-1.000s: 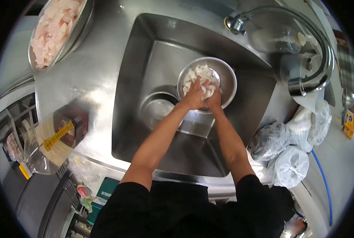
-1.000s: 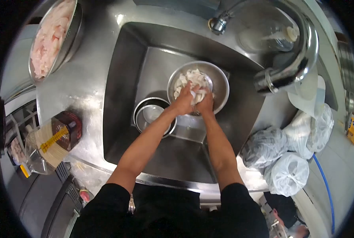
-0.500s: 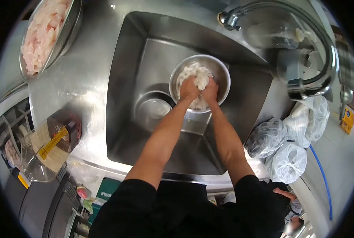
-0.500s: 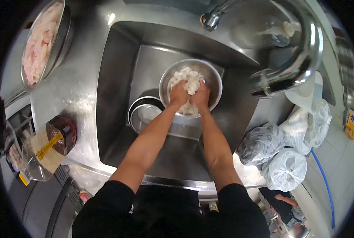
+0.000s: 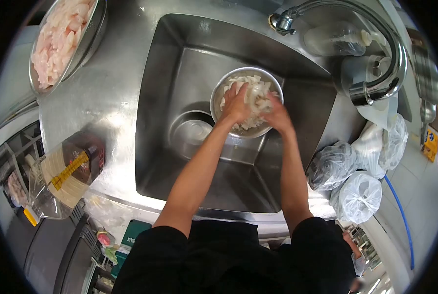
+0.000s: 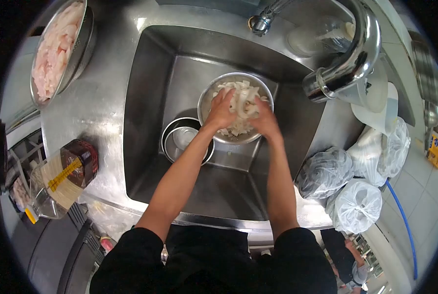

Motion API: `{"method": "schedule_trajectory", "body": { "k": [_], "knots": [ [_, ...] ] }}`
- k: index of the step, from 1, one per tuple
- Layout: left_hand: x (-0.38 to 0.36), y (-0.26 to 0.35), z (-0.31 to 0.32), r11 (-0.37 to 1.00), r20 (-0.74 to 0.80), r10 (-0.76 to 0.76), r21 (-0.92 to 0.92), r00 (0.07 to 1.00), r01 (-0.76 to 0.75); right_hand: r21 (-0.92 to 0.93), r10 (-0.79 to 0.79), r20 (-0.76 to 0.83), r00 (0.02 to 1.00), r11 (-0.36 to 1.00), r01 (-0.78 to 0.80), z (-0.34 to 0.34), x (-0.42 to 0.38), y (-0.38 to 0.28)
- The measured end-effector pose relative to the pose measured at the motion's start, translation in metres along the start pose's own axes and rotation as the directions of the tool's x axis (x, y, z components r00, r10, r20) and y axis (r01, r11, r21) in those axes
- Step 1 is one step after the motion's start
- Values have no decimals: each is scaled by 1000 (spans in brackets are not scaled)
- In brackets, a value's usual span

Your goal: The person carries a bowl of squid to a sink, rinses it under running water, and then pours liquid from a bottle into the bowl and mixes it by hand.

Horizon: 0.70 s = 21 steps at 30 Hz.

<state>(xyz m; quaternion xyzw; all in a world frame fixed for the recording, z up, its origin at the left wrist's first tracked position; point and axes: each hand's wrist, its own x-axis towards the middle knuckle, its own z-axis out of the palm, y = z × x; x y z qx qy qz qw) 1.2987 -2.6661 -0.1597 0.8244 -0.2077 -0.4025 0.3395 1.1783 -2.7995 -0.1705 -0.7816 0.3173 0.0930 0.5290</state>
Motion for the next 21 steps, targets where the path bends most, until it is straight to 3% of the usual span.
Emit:
{"method": "schedule_trajectory", "body": {
  "k": [1,2,3,4,5,6,7,8,10,11,12,13,14,15,16,17,18,19,20,21],
  "knots": [
    [-1,-2,2,985,61,0,170,998,-10,-475,-186,-39,982,868,145,16,8,13],
    [-1,-7,5,943,119,-11,332,993,-29,-478,-189,-39,981,866,148,29,10,5],
    [7,-28,20,934,41,111,337,993,-119,-533,-68,-97,993,846,6,48,14,-6],
    [14,-32,26,935,36,114,335,993,-119,-577,49,-163,985,806,-136,55,17,-12],
    [24,-33,28,991,-6,-22,135,1000,23,-578,40,-166,985,806,-130,49,30,-11],
    [29,-35,32,983,-5,-169,-75,986,168,-272,239,-128,963,925,-266,40,41,-6],
    [35,-40,31,968,58,-115,-218,992,125,58,415,-25,909,909,-413,35,43,2],
    [29,-32,21,969,54,-109,-217,993,118,59,410,-29,911,911,-408,23,37,-12],
    [-6,-7,-2,998,103,61,-2,993,-61,160,362,322,875,890,-427,-7,10,-58],
    [-19,-6,-1,969,35,132,207,991,-137,35,-123,158,980,992,119,-1,10,-32],
    [-15,-8,3,969,29,136,203,990,-139,29,-127,159,979,992,124,9,16,-17],
    [-10,-16,13,979,27,58,193,998,-62,-292,-66,-14,998,955,59,24,20,-8],
    [-6,-24,24,983,26,-20,183,999,15,-568,-61,-197,978,821,-63,40,23,1],
    [4,-27,33,986,27,-23,168,999,18,-388,14,-350,937,908,-159,56,31,-4],
    [19,-33,37,986,12,-11,168,1000,9,-392,-4,-355,935,908,-145,47,41,-5],
    [33,-40,36,995,83,48,-89,995,-40,-79,160,-217,963,980,-181,34,47,-19],
    [30,-42,32,937,159,107,-346,982,-46,233,294,-16,956,931,-282,27,39,-18],
    [23,-50,24,891,247,114,-453,962,11,301,260,31,965,918,-257,19,25,-7],
    [15,-43,12,889,245,110,-458,963,15,363,198,66,978,908,-209,7,25,0],
    [4,-35,3,974,194,76,-224,978,-31,424,227,140,964,866,-266,-11,10,-34]
  ]
}}
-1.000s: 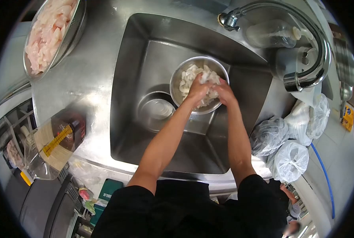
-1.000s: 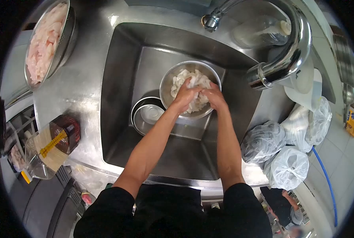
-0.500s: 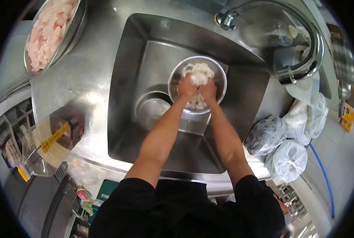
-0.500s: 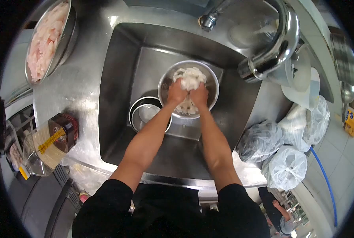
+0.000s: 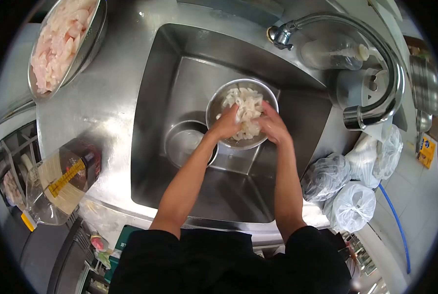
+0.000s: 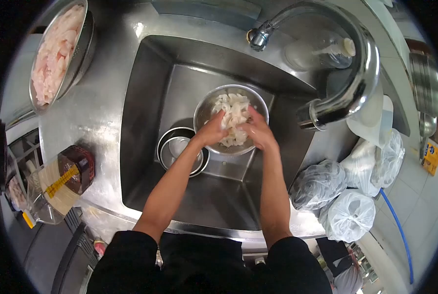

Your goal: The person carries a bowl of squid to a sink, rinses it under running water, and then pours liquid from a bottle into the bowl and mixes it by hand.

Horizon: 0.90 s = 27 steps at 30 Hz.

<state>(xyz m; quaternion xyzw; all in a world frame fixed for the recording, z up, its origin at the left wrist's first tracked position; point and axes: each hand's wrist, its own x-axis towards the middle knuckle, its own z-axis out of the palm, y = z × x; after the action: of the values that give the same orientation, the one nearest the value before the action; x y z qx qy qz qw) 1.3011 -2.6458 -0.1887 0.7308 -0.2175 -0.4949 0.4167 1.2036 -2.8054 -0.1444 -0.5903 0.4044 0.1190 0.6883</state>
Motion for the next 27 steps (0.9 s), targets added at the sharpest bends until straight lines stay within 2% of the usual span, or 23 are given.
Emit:
{"method": "schedule_trajectory", "body": {
  "k": [1,2,3,5,6,7,8,9,10,11,13,14,15,17,18,19,21,23,24,25,27],
  "knots": [
    [-16,12,-2,968,-57,-14,249,998,28,75,65,56,996,995,-69,1,-30,-33],
    [-30,30,-10,951,-100,-77,291,992,103,74,73,60,996,994,-77,-3,-32,-31],
    [-28,24,-7,950,-102,-82,292,991,108,82,81,65,995,993,-86,-9,-30,-30],
    [-15,0,8,994,-176,-102,13,979,106,96,87,76,993,991,-95,-7,-9,-3],
    [-2,-14,18,991,-273,-129,-61,953,117,27,26,-116,993,999,-23,-2,25,49],
    [10,-11,25,992,-275,-127,-61,953,115,-59,-51,-298,953,998,35,2,51,83],
    [17,-6,36,967,-279,-212,-198,937,160,-59,-49,-301,953,998,32,13,62,99],
    [24,-3,43,924,-275,-290,-329,917,193,91,79,-371,925,995,-48,28,73,106],
    [29,-2,43,857,-147,-313,-470,938,212,245,204,-416,886,964,-107,36,83,103],
    [24,3,35,858,-147,-312,-467,939,212,247,204,-417,886,963,-105,36,68,89],
    [13,18,6,767,94,-124,-623,988,156,459,50,-136,989,888,19,28,12,27],
    [13,16,-6,877,162,-100,-452,982,164,472,84,-112,990,881,-21,21,-2,13],
    [7,19,-9,873,166,-106,-457,980,172,470,93,-112,989,882,-30,9,-13,4],
    [-3,26,-15,996,-165,-65,-64,984,56,276,70,43,997,958,-79,-11,-26,-13],
    [3,12,-10,993,-272,-13,112,962,45,261,126,2,992,958,-122,-12,-24,-22],
    [9,0,-5,992,-272,-12,116,962,45,265,125,2,992,957,-121,-12,-6,-12],
    [12,3,2,955,-354,-263,-231,898,188,-39,-38,-363,931,999,26,-5,49,43],
    [36,-13,32,953,-344,-263,-239,902,187,-240,-134,-488,863,971,15,30,93,94],
    [51,-16,36,956,-338,-248,-238,908,172,-65,61,-430,901,993,-98,58,33,-4],
    [59,-10,25,960,-343,-228,-233,911,153,-68,43,-437,898,994,-80,51,42,-5],
    [44,2,7,752,63,-164,-638,984,167,203,-4,-171,985,978,40,33,37,11]
  ]
}}
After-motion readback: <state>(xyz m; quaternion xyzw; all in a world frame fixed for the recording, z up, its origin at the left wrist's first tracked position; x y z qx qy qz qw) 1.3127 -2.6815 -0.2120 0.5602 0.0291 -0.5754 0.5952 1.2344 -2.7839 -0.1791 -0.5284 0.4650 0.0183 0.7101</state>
